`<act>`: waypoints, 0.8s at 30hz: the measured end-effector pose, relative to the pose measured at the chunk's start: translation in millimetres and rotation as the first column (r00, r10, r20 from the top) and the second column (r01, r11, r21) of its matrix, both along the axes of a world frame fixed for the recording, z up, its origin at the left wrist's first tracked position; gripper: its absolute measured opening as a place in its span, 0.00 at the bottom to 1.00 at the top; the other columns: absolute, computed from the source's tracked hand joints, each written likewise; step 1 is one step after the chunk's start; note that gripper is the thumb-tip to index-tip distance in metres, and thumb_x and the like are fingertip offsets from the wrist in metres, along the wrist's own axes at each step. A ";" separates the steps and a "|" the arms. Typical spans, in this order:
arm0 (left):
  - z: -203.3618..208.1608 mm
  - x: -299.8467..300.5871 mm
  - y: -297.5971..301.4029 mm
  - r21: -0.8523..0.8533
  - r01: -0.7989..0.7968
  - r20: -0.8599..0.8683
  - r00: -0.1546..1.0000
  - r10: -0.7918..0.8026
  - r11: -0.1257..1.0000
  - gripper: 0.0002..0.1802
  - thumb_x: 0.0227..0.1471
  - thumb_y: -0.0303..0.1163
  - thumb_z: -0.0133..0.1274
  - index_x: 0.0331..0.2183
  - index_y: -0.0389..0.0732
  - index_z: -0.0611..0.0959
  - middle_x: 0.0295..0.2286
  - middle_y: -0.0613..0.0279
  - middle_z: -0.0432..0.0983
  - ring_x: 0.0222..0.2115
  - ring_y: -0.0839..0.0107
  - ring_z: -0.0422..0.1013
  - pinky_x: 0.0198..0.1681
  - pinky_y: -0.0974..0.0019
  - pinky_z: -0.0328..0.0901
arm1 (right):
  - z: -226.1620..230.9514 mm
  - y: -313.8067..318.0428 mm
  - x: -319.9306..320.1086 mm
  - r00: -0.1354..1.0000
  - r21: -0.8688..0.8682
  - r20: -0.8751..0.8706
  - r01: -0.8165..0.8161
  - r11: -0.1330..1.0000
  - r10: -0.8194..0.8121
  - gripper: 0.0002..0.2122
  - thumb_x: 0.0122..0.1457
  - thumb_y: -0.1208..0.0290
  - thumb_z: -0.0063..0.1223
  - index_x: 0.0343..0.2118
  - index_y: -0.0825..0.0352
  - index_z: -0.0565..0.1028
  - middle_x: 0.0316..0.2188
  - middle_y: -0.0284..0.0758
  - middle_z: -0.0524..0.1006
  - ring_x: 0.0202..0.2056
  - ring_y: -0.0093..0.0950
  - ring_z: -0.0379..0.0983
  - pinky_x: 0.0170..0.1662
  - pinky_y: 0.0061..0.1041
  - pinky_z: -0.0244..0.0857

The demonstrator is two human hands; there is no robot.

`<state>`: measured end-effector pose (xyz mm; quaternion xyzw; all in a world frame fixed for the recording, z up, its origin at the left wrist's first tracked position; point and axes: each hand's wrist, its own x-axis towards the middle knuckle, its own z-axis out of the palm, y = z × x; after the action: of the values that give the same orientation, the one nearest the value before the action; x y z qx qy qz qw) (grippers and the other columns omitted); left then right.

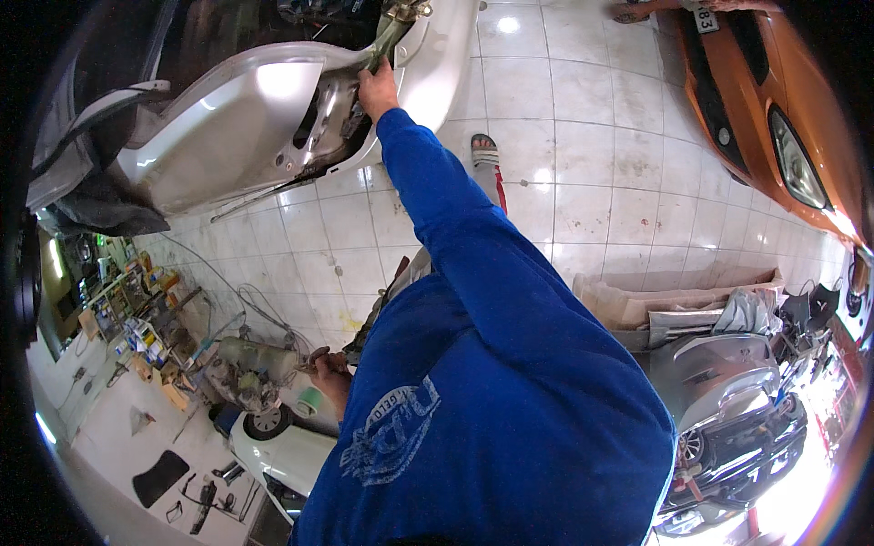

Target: The person walks through a garage, picks up a metal tool, and works on the front bumper area of a white car. They use a screwdriver to adjust components under the hood and manipulate parts of the bumper assembly.

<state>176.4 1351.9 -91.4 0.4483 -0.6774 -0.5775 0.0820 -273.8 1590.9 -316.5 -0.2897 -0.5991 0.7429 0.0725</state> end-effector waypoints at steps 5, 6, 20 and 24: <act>8.2 -24.7 43.2 0.051 -0.038 0.039 0.999 0.036 0.998 0.07 0.57 0.28 0.48 0.33 0.34 0.77 0.13 0.66 0.61 0.14 0.75 0.56 0.25 0.68 0.62 | -6.8 -3.2 -21.9 0.977 0.005 0.144 -0.159 0.987 0.157 0.34 0.55 0.72 0.49 0.66 0.73 0.54 0.57 0.56 0.70 0.58 0.49 0.68 0.63 0.35 0.61; 7.0 -28.8 49.2 0.057 -0.023 0.034 0.999 0.021 0.998 0.07 0.57 0.28 0.49 0.33 0.34 0.77 0.13 0.66 0.61 0.14 0.75 0.55 0.24 0.69 0.61 | -4.6 -2.6 -22.4 0.968 0.006 0.171 -0.188 0.982 0.184 0.35 0.55 0.73 0.48 0.67 0.73 0.53 0.57 0.57 0.70 0.58 0.50 0.68 0.63 0.35 0.61; 17.7 -57.2 110.6 0.000 -0.113 0.099 0.989 0.112 0.994 0.08 0.54 0.28 0.49 0.31 0.32 0.78 0.14 0.63 0.65 0.14 0.77 0.58 0.21 0.71 0.57 | 52.4 14.2 48.0 0.904 0.279 0.031 -0.417 0.865 0.426 0.25 0.57 0.68 0.54 0.57 0.74 0.67 0.55 0.52 0.72 0.56 0.50 0.69 0.60 0.39 0.63; 21.1 -65.8 120.7 0.010 -0.090 0.096 0.991 0.089 0.996 0.08 0.52 0.27 0.49 0.31 0.32 0.78 0.15 0.62 0.67 0.14 0.76 0.59 0.20 0.71 0.55 | 11.0 18.2 -2.1 0.991 0.024 -0.049 -0.123 0.992 0.124 0.36 0.57 0.73 0.52 0.67 0.72 0.51 0.58 0.56 0.68 0.59 0.50 0.67 0.63 0.36 0.60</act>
<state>110.6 1472.7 -70.3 0.5059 -0.6555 -0.5560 0.0723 -275.9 1609.1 -305.5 -0.2325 -0.6214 0.7469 0.0447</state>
